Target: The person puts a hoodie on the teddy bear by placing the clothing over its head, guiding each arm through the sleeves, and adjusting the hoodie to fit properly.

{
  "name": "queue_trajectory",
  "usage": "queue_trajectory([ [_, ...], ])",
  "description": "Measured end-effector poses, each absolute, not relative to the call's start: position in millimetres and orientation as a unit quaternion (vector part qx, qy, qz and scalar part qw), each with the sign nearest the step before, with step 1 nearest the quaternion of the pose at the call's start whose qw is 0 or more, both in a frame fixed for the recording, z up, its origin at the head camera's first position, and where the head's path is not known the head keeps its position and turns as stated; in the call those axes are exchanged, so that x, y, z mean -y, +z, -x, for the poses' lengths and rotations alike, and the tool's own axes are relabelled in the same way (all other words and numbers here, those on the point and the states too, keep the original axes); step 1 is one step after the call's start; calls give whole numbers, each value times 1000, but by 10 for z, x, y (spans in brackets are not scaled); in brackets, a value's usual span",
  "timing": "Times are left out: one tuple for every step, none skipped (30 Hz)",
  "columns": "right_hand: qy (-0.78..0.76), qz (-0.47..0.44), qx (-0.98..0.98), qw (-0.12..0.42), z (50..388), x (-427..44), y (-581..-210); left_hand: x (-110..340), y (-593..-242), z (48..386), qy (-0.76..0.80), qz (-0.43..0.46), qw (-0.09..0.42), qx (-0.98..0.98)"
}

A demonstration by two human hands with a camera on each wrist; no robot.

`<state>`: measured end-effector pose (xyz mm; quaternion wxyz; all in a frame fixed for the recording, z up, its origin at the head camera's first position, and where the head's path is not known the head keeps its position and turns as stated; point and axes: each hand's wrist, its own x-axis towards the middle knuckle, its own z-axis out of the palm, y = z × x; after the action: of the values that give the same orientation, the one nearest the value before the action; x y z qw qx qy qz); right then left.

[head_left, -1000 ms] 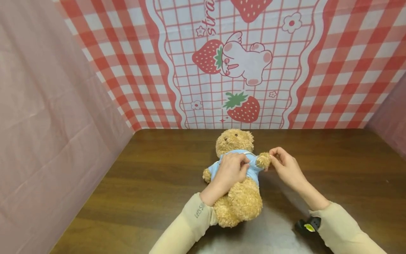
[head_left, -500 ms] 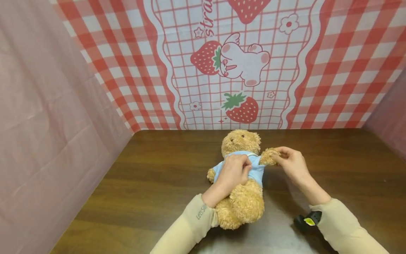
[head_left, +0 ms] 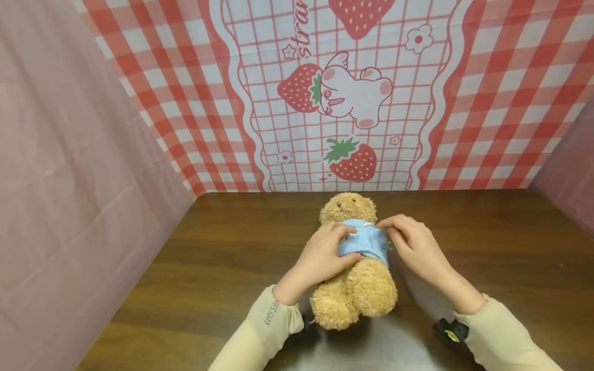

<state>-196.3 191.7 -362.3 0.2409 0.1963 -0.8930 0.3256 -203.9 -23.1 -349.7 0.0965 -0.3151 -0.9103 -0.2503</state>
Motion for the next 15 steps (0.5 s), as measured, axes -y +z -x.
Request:
queue_trajectory([
  [328,-197,897,223,1942,-1897,-3604,268,-3498,2024,-238,292,98,921],
  [325,-191,904,202,1923,-1881,-3586,301,-3501,2012,-224,271,98,931],
  [312,-184,914,184,1904,-1871,-3572,333,-3507,2001,-212,251,95,940],
  [296,-177,924,167,1887,-1867,-3561,361,-3521,1998,-202,238,90,946],
  [277,-171,933,156,1871,-1868,-3549,384,-3538,1999,-197,231,83,949],
  [259,-169,940,146,1859,-1873,-3541,403,-3560,2001,-196,228,75,951],
  [243,-172,945,137,1847,-1880,-3536,416,-3586,2006,-202,224,67,951],
  [233,-179,947,130,1835,-1889,-3531,427,-3616,2012,-210,220,64,951],
  [227,-189,948,121,1824,-1900,-3526,433,-3644,2019,-220,215,64,949],
  [230,-198,947,108,1815,-1911,-3523,437,-3670,2028,-234,211,66,947],
  [238,-205,945,92,1805,-1924,-3518,438,-3693,2039,-247,209,71,944],
  [251,-211,942,75,1797,-1938,-3514,439,-3711,2047,-260,206,74,940],
  [266,-213,938,57,1789,-1954,-3513,439,-3724,2054,-272,205,72,937],
  [282,-212,935,38,1782,-1970,-3511,440,-3732,2065,-284,209,67,933],
  [296,-209,932,24,1776,-1986,-3511,440,-3733,2075,-299,213,58,928],
])
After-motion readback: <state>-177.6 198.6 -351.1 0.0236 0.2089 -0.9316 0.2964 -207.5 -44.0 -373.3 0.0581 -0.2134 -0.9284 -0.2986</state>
